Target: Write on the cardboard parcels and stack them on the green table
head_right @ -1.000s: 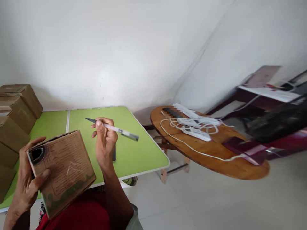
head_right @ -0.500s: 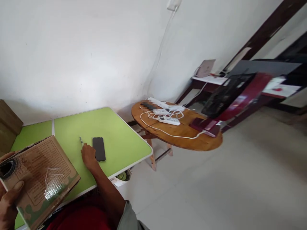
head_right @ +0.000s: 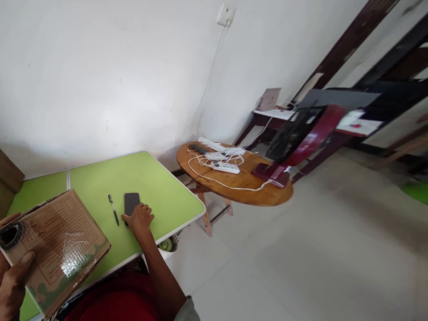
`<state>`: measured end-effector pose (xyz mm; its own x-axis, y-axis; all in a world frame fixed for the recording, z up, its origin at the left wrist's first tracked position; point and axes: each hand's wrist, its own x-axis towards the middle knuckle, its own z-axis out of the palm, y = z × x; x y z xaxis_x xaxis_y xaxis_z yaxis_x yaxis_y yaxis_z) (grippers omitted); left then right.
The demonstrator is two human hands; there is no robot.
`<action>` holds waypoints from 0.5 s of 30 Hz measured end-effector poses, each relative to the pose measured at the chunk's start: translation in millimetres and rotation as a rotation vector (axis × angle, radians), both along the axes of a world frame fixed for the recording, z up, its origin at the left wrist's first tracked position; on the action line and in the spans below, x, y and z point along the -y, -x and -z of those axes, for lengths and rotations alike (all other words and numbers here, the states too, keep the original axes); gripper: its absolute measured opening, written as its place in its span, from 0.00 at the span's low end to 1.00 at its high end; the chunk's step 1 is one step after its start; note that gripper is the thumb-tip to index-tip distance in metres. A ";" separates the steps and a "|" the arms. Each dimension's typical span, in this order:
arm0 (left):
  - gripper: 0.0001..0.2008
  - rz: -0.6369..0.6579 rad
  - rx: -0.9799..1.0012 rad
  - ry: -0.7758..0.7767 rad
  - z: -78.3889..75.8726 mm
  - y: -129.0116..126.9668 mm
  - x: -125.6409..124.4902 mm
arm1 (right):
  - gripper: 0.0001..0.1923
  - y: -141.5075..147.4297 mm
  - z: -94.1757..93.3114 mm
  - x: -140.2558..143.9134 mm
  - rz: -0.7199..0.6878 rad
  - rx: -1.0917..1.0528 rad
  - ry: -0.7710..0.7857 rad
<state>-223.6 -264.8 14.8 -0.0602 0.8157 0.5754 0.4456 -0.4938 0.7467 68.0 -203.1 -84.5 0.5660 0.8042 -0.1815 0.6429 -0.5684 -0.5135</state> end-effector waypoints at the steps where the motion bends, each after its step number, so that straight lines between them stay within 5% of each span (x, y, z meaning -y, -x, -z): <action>1: 0.36 -0.001 -0.004 -0.004 -0.8 -0.3 0.7 | 0.39 -2.9 1.4 -1.6 -0.001 -0.030 -0.003; 4: 0.35 -0.009 -0.016 -0.001 -1.8 -0.7 2.3 | 0.38 -11.7 5.4 -4.2 -0.004 -0.138 -0.033; 10: 0.35 -0.011 -0.007 0.009 1.8 -1.1 3.0 | 0.19 -27.1 12.1 12.0 -0.074 -0.475 -0.190; 15: 0.34 0.022 0.036 0.026 2.5 -4.4 6.6 | 0.26 -34.8 -0.5 44.7 -0.175 -0.885 -0.330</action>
<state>-219.2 -271.4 12.4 -0.0620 0.8317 0.5518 0.4074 -0.4836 0.7747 102.8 -247.8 -84.0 0.1997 0.9512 -0.2353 0.0075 -0.2416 -0.9704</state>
